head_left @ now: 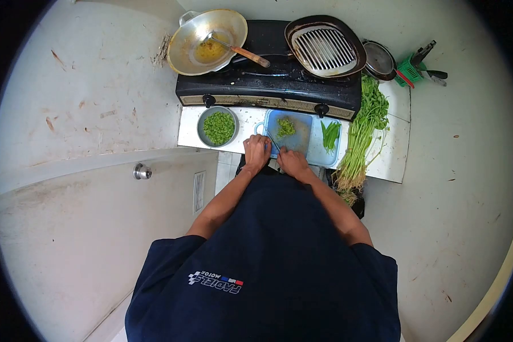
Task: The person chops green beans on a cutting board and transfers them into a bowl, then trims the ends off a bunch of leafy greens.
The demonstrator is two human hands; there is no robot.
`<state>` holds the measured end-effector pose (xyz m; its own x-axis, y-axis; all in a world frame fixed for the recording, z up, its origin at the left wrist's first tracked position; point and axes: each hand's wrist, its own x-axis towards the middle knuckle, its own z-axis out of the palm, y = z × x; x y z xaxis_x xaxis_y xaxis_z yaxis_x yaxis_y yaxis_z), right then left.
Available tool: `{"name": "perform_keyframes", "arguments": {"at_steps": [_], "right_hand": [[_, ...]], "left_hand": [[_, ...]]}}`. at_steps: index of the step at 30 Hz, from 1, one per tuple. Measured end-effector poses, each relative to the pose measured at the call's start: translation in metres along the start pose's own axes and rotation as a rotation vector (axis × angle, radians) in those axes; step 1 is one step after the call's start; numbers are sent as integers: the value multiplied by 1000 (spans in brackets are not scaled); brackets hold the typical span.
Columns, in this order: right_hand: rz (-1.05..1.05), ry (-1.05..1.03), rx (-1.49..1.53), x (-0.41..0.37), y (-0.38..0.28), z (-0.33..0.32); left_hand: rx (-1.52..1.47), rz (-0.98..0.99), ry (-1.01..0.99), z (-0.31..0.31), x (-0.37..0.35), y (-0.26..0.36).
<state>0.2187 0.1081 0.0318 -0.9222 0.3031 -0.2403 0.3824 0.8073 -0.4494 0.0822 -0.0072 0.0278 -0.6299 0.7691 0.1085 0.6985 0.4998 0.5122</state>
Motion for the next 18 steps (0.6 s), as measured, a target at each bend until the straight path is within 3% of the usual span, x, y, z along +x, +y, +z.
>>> {"name": "perform_keyframes", "arguments": {"at_steps": [9,18], "right_hand": [[-22,42,20,4,5,9],[-16,39,-2,2,-1,0]], "left_hand": [[84,138,-37,-5,1,0],[90,110,-32,-2,1,-2]]}}
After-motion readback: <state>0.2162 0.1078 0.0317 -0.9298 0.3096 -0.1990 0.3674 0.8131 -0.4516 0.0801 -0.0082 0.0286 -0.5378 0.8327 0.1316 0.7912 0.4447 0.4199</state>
